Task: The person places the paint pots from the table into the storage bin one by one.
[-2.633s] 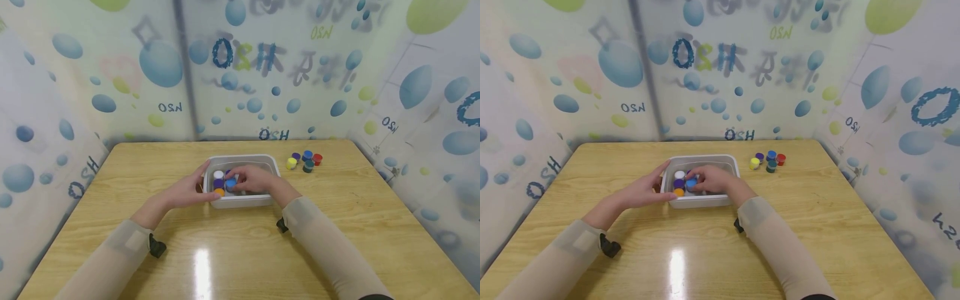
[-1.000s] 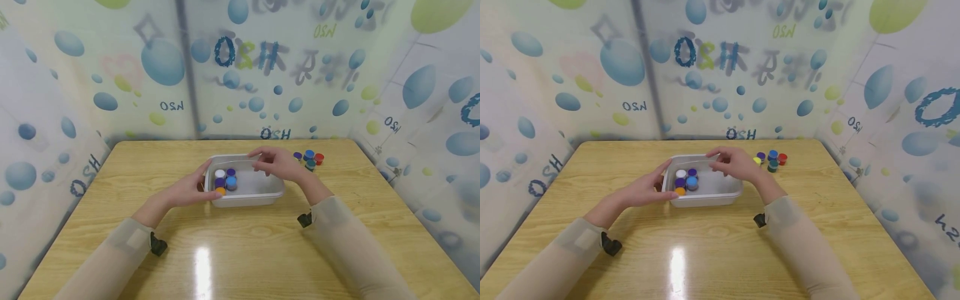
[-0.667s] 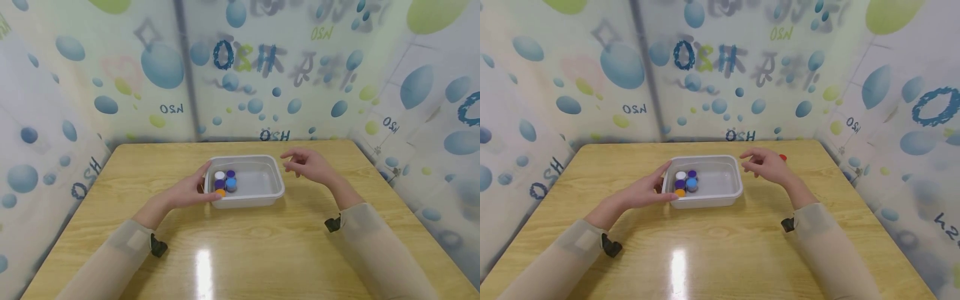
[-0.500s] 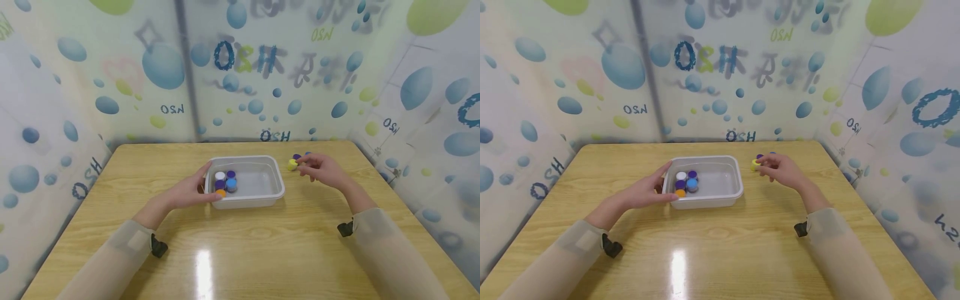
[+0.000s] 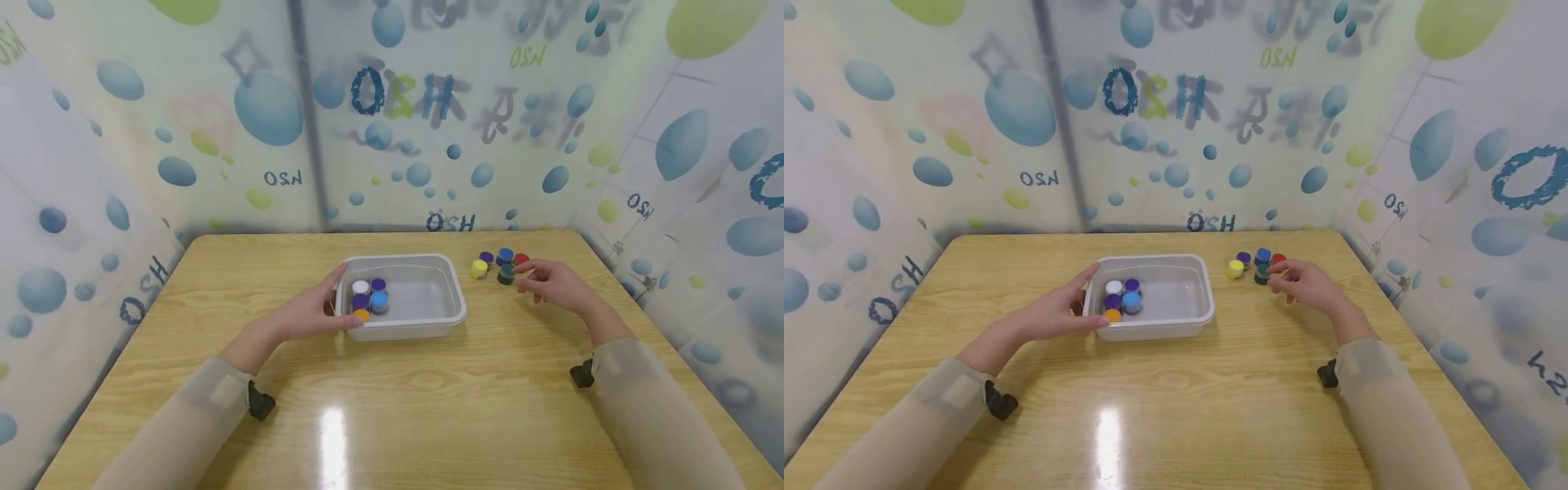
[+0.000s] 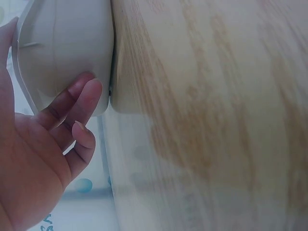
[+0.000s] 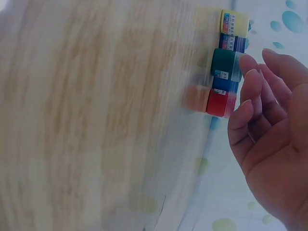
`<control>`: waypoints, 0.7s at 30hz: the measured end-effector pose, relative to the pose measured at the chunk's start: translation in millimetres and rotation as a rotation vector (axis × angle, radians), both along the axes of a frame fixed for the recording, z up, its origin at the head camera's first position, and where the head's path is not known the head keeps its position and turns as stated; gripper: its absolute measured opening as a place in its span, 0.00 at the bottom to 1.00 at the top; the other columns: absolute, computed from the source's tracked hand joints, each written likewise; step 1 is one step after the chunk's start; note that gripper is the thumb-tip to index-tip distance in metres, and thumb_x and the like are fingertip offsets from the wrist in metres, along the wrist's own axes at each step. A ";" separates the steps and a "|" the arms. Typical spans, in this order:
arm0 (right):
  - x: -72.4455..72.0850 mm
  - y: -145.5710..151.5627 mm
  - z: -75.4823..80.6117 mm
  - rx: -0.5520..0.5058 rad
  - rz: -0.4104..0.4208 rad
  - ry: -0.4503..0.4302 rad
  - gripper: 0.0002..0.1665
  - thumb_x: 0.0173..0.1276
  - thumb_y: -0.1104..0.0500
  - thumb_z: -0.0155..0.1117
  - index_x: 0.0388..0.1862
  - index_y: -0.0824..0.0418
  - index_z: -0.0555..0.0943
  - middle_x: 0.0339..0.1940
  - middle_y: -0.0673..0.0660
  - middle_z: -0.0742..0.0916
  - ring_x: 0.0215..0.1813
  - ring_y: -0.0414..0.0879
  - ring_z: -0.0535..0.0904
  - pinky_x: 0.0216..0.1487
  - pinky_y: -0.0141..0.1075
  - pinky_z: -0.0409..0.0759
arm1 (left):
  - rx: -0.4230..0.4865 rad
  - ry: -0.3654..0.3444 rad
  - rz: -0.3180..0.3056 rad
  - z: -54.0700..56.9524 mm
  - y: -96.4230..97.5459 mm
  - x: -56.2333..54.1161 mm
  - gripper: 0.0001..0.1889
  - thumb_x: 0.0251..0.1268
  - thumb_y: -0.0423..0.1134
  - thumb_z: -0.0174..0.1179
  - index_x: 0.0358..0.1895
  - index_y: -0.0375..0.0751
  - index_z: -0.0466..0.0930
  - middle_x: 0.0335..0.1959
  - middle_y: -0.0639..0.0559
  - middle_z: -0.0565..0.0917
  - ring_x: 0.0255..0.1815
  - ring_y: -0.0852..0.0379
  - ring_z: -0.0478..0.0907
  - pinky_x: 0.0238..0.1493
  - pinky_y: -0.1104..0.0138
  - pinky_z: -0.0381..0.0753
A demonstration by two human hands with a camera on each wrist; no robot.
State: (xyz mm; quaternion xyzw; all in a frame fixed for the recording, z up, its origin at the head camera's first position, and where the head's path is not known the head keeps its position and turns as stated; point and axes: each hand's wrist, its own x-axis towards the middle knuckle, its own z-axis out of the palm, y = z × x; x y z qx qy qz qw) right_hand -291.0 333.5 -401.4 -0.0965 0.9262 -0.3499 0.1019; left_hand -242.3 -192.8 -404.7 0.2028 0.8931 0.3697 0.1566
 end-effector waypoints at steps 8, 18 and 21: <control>-10.8 -4.9 -2.7 0.026 0.008 -0.003 0.34 0.84 0.48 0.67 0.80 0.63 0.74 0.49 0.65 0.87 0.35 0.52 0.84 0.38 0.41 0.81 | 0.006 -0.008 -0.001 0.5 -0.3 0.8 0.66 0.68 0.67 0.73 0.93 0.57 0.31 0.54 0.47 0.89 0.50 0.52 0.83 0.56 0.58 0.80; -21.2 -7.3 -10.5 0.040 -0.024 -0.039 0.36 0.84 0.48 0.67 0.82 0.63 0.72 0.45 0.61 0.82 0.33 0.50 0.79 0.32 0.37 0.76 | 0.018 -0.006 -0.004 0.2 0.6 0.1 0.66 0.68 0.67 0.73 0.93 0.56 0.31 0.52 0.47 0.89 0.48 0.53 0.83 0.55 0.59 0.81; -24.8 -7.6 -12.9 0.040 -0.019 -0.037 0.36 0.84 0.48 0.67 0.82 0.64 0.72 0.45 0.61 0.83 0.33 0.49 0.80 0.32 0.37 0.77 | 0.019 -0.004 -0.006 0.9 0.1 0.7 0.66 0.68 0.67 0.73 0.93 0.56 0.31 0.51 0.48 0.89 0.48 0.53 0.83 0.55 0.58 0.81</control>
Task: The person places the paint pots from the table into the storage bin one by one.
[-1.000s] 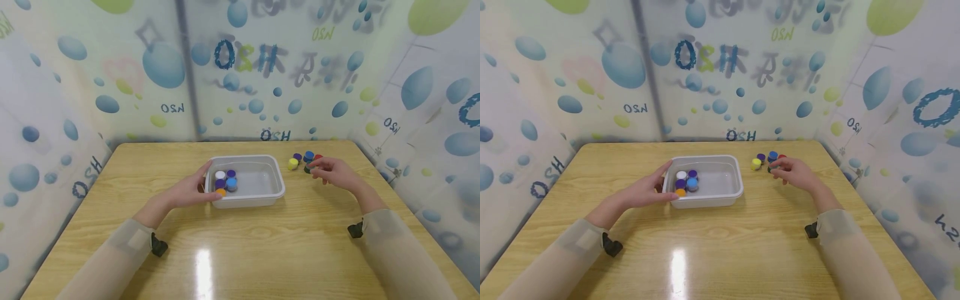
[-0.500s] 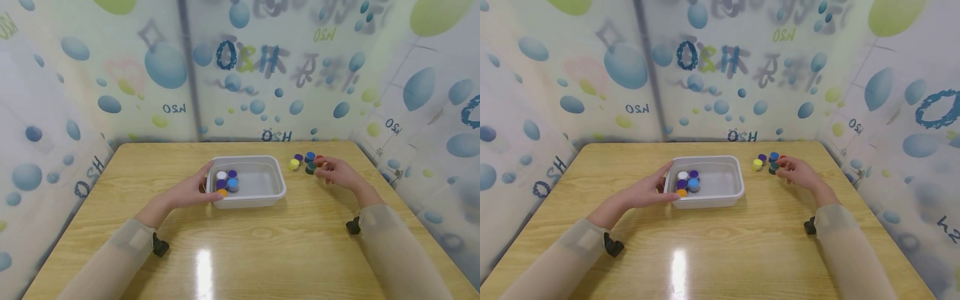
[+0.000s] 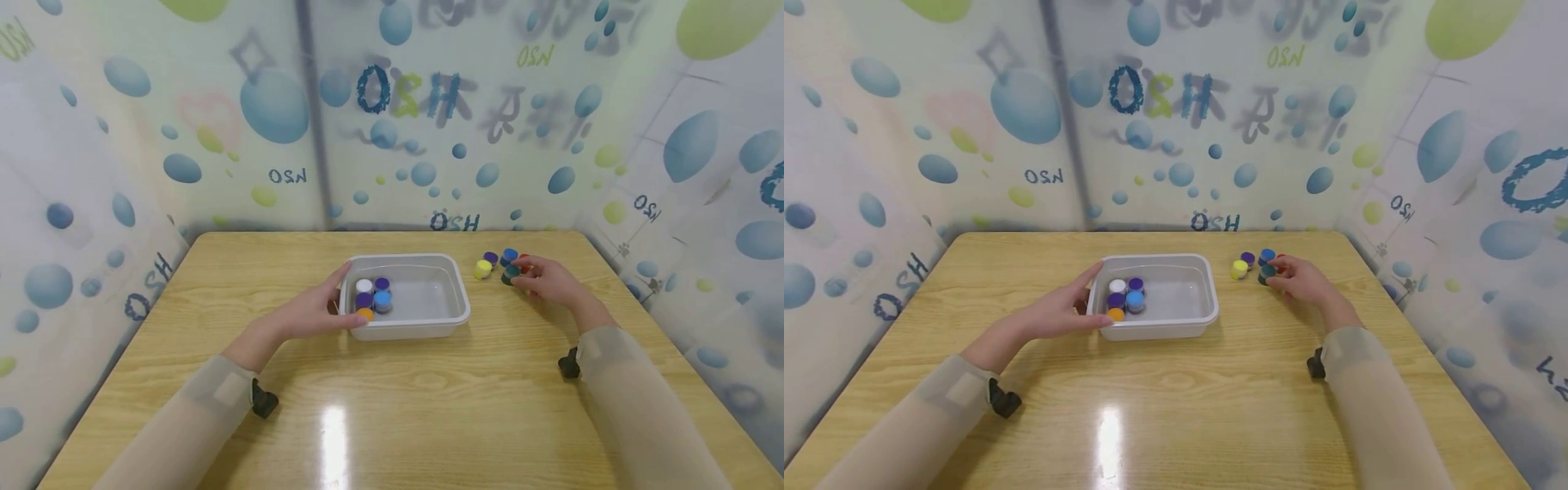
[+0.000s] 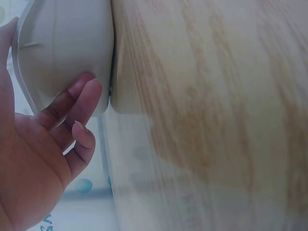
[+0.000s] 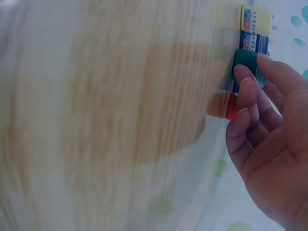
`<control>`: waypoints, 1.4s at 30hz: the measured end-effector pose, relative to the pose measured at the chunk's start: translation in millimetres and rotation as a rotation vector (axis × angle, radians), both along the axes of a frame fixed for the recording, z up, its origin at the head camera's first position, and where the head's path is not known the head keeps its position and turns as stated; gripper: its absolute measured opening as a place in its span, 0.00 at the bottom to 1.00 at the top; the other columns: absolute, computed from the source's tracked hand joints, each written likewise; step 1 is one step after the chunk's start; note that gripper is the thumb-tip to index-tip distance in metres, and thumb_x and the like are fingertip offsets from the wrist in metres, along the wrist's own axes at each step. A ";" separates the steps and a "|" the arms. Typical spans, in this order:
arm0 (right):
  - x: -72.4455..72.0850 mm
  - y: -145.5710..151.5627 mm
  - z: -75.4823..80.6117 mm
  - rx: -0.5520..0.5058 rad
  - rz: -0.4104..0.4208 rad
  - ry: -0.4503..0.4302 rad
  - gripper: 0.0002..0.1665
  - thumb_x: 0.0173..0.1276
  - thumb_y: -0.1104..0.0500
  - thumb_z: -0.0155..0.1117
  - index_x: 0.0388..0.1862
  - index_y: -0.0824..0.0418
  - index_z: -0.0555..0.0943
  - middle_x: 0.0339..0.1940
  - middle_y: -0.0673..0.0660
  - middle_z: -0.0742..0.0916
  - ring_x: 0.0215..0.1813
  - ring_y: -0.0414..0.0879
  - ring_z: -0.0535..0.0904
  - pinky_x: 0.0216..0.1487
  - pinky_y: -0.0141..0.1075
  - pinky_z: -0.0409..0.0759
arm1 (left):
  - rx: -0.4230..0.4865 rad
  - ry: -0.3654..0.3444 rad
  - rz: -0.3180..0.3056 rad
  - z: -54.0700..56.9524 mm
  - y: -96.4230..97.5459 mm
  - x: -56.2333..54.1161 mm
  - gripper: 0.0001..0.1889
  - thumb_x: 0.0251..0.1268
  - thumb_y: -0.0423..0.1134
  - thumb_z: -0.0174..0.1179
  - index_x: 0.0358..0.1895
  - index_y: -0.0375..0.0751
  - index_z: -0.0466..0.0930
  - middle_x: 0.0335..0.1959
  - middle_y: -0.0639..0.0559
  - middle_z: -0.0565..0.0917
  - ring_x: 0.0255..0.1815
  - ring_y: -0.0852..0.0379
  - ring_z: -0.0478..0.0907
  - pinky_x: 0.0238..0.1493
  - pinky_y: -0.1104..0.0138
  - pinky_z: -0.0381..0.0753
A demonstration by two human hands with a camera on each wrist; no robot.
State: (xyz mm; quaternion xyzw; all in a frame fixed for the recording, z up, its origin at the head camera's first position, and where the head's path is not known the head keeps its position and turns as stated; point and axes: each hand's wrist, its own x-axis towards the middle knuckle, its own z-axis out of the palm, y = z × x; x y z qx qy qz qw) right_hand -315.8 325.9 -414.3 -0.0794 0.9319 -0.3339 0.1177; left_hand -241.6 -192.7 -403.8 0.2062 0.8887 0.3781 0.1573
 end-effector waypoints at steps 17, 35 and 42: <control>9.3 -3.0 1.2 0.032 0.020 -0.003 0.29 0.81 0.49 0.71 0.72 0.63 0.79 0.43 0.59 0.87 0.34 0.50 0.83 0.35 0.38 0.79 | -0.003 0.014 0.001 -0.8 0.1 1.2 0.65 0.68 0.66 0.73 0.93 0.56 0.33 0.53 0.47 0.88 0.48 0.53 0.83 0.55 0.58 0.81; 44.2 -48.7 51.3 -0.045 0.168 0.153 0.24 0.78 0.50 0.75 0.66 0.58 0.83 0.41 0.57 0.89 0.36 0.56 0.85 0.39 0.38 0.82 | -0.036 0.013 0.008 -0.5 -0.2 1.0 0.65 0.68 0.69 0.72 0.93 0.58 0.32 0.54 0.47 0.88 0.50 0.52 0.82 0.55 0.58 0.81; 50.2 -71.9 62.5 -0.126 0.241 0.146 0.22 0.77 0.55 0.76 0.64 0.59 0.84 0.39 0.56 0.89 0.33 0.50 0.83 0.39 0.38 0.83 | -0.022 0.014 0.001 0.0 0.7 0.8 0.65 0.68 0.68 0.72 0.93 0.57 0.32 0.56 0.46 0.88 0.50 0.52 0.82 0.56 0.58 0.81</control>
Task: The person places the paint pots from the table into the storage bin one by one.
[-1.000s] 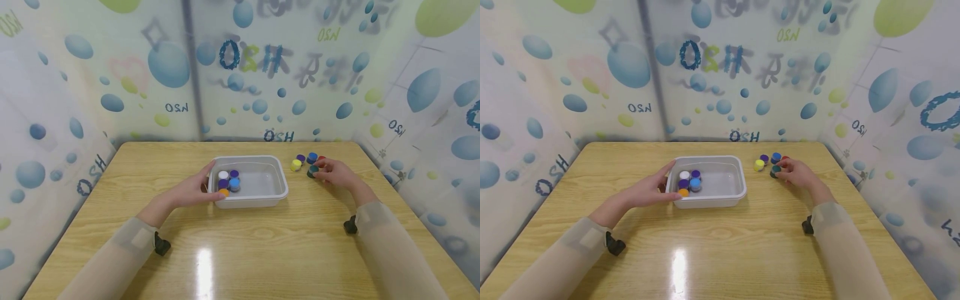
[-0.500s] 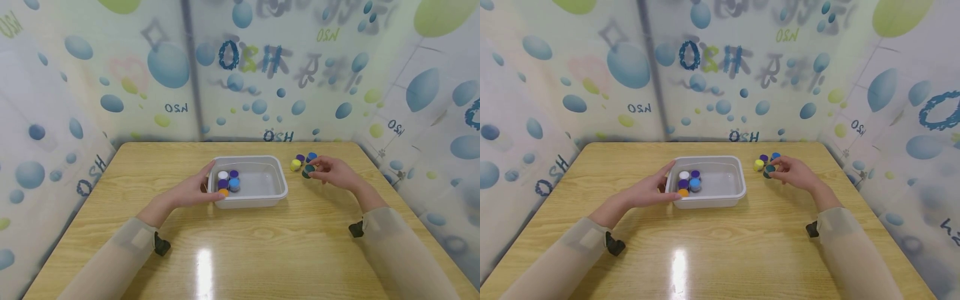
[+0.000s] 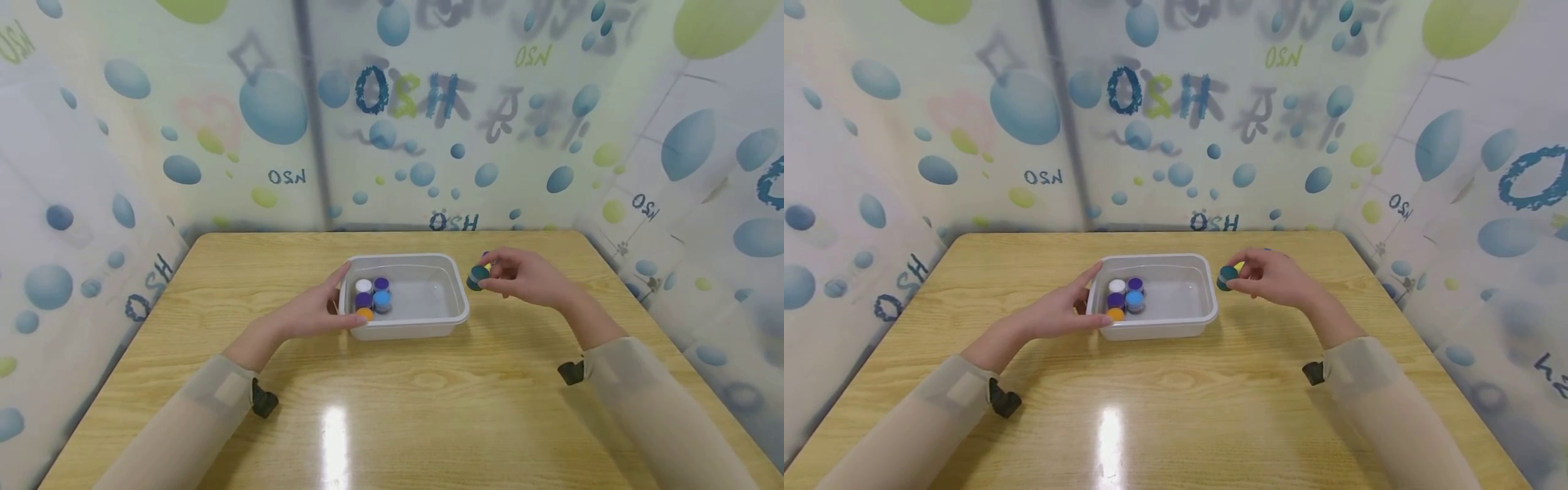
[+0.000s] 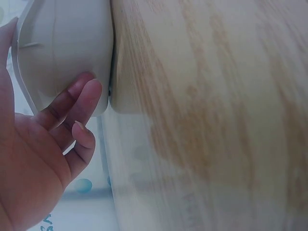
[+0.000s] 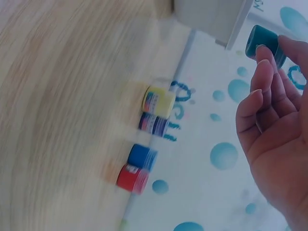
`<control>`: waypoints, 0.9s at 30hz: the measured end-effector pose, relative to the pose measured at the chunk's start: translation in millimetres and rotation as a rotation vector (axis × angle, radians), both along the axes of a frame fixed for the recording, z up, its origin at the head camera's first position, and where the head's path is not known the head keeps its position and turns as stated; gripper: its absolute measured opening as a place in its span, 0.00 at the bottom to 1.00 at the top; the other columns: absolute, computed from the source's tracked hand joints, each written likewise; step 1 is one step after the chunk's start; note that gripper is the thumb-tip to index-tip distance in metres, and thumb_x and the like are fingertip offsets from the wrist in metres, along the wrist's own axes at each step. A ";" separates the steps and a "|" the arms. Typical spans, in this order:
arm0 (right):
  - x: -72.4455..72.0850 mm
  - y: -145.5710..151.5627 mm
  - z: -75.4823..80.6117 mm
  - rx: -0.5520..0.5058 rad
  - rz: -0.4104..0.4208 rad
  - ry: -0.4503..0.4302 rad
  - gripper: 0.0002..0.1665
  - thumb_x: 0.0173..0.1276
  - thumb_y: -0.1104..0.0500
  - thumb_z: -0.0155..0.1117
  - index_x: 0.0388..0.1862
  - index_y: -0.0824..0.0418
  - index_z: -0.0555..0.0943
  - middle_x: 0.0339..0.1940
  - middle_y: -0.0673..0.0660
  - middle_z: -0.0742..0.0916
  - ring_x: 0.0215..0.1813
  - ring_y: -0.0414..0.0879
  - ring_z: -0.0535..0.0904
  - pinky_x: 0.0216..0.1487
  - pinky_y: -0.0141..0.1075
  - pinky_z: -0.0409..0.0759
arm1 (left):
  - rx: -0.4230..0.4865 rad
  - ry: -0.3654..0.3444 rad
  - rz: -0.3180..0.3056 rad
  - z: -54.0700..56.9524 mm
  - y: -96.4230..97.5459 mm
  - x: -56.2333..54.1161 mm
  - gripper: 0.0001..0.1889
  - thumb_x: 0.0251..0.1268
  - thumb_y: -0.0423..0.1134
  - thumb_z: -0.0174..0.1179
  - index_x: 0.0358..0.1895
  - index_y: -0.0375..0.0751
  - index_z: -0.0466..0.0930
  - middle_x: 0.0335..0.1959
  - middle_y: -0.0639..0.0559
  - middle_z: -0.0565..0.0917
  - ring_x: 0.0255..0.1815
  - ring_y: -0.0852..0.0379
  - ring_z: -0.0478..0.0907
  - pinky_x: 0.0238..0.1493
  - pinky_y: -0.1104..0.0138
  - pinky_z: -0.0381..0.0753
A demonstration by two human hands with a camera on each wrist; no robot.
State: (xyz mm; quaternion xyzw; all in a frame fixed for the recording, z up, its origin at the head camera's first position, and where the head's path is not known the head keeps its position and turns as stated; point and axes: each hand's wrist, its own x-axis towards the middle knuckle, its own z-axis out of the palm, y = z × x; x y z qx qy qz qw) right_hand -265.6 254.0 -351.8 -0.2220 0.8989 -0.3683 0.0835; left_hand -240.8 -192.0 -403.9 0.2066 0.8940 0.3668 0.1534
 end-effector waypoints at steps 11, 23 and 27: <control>2.1 -37.0 0.8 -0.021 0.109 0.002 0.20 0.75 0.57 0.78 0.62 0.58 0.85 0.37 0.53 0.88 0.35 0.48 0.80 0.39 0.36 0.80 | 0.001 0.004 -0.003 -0.5 -0.3 -0.9 0.65 0.68 0.68 0.72 0.93 0.56 0.32 0.56 0.46 0.88 0.50 0.53 0.83 0.56 0.58 0.81; 0.5 -85.3 -8.3 0.037 0.207 0.000 0.20 0.75 0.53 0.77 0.62 0.54 0.85 0.38 0.51 0.87 0.39 0.48 0.80 0.44 0.36 0.81 | -0.006 -0.003 0.001 -1.1 -0.4 -1.2 0.66 0.68 0.68 0.72 0.93 0.57 0.31 0.54 0.46 0.88 0.50 0.52 0.83 0.55 0.58 0.82; -1.9 -100.2 -13.9 0.057 0.230 0.032 0.19 0.75 0.53 0.77 0.61 0.53 0.86 0.37 0.48 0.87 0.39 0.46 0.81 0.45 0.37 0.82 | -0.008 -0.003 -0.001 -2.4 -0.7 -2.1 0.66 0.68 0.69 0.72 0.93 0.57 0.31 0.55 0.46 0.88 0.50 0.52 0.82 0.55 0.59 0.81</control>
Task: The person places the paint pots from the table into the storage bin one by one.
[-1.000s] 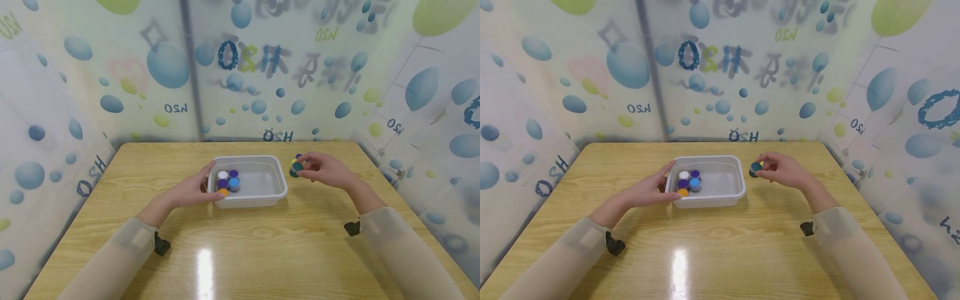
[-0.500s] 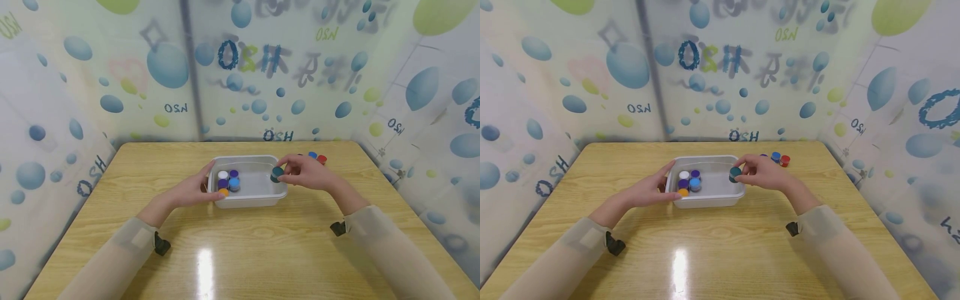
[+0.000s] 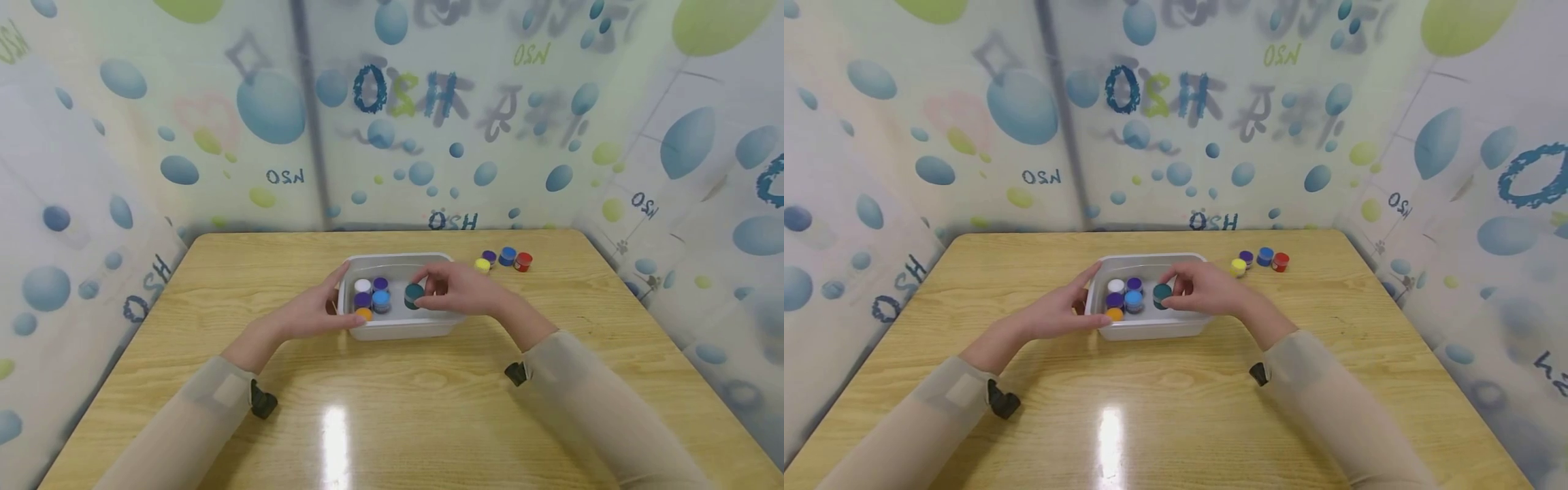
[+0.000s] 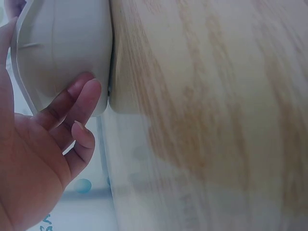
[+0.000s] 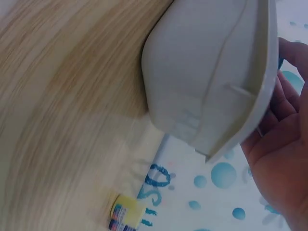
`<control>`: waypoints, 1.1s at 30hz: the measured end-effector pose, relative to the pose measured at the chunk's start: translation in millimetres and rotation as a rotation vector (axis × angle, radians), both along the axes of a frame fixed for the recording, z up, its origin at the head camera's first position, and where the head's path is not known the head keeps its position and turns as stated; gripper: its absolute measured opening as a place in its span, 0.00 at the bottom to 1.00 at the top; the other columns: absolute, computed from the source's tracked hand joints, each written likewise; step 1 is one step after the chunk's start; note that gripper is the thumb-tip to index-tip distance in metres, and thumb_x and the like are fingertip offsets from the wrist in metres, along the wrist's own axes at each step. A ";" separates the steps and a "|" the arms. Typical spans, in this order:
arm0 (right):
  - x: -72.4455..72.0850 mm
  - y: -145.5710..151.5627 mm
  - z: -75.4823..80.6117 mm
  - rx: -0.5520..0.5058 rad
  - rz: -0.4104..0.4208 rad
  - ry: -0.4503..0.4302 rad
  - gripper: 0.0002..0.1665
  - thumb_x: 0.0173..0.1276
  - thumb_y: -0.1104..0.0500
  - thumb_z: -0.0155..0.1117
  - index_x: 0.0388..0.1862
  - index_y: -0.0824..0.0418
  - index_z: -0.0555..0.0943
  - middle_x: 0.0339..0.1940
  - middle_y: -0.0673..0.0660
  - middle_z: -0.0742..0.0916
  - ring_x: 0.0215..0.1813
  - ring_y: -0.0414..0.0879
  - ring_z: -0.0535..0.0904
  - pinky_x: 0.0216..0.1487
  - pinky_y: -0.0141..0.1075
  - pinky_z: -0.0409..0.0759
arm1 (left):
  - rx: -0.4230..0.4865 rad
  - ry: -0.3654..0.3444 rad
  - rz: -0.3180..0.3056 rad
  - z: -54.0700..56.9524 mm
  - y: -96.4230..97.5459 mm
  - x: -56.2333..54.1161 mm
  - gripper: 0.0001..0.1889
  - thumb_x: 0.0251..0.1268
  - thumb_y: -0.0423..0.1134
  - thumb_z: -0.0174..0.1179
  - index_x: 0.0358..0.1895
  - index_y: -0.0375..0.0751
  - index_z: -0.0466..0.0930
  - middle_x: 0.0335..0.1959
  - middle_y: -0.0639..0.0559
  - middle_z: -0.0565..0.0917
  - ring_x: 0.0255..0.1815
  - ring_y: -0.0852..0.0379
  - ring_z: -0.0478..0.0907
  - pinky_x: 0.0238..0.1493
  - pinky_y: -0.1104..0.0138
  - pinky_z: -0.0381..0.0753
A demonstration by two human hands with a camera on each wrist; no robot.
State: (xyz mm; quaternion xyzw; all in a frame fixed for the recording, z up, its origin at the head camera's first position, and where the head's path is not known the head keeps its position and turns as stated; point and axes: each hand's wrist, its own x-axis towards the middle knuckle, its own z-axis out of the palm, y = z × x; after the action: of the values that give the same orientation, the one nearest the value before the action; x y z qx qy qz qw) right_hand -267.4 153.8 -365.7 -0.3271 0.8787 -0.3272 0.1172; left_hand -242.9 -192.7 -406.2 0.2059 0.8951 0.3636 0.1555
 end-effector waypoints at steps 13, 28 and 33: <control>-13.6 -33.4 -17.6 0.049 0.055 -0.041 0.18 0.76 0.51 0.76 0.61 0.49 0.87 0.38 0.47 0.88 0.39 0.43 0.81 0.48 0.38 0.81 | 0.023 0.016 -0.013 0.4 2.7 0.0 0.65 0.69 0.66 0.72 0.93 0.56 0.30 0.51 0.47 0.89 0.47 0.53 0.85 0.52 0.59 0.83; -18.1 -56.3 -30.2 0.059 0.104 -0.145 0.17 0.77 0.54 0.74 0.62 0.49 0.87 0.41 0.49 0.89 0.42 0.43 0.82 0.50 0.37 0.82 | 0.015 0.017 -0.002 0.3 -1.5 -1.1 0.65 0.69 0.67 0.71 0.93 0.57 0.30 0.50 0.47 0.88 0.47 0.53 0.83 0.52 0.59 0.82; -18.6 -56.1 -33.3 0.066 0.094 -0.170 0.18 0.77 0.55 0.75 0.63 0.48 0.87 0.40 0.48 0.90 0.42 0.42 0.84 0.50 0.36 0.82 | 0.031 0.009 -0.013 -2.2 -1.2 -1.1 0.65 0.70 0.67 0.71 0.93 0.55 0.30 0.50 0.47 0.89 0.46 0.53 0.83 0.52 0.59 0.82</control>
State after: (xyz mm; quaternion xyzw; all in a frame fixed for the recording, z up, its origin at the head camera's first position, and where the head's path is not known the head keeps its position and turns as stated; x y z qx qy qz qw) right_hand -286.0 97.7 -399.0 -0.3351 0.8597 -0.3185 0.2172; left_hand -244.0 -193.9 -408.4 0.2158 0.8887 0.3754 0.1505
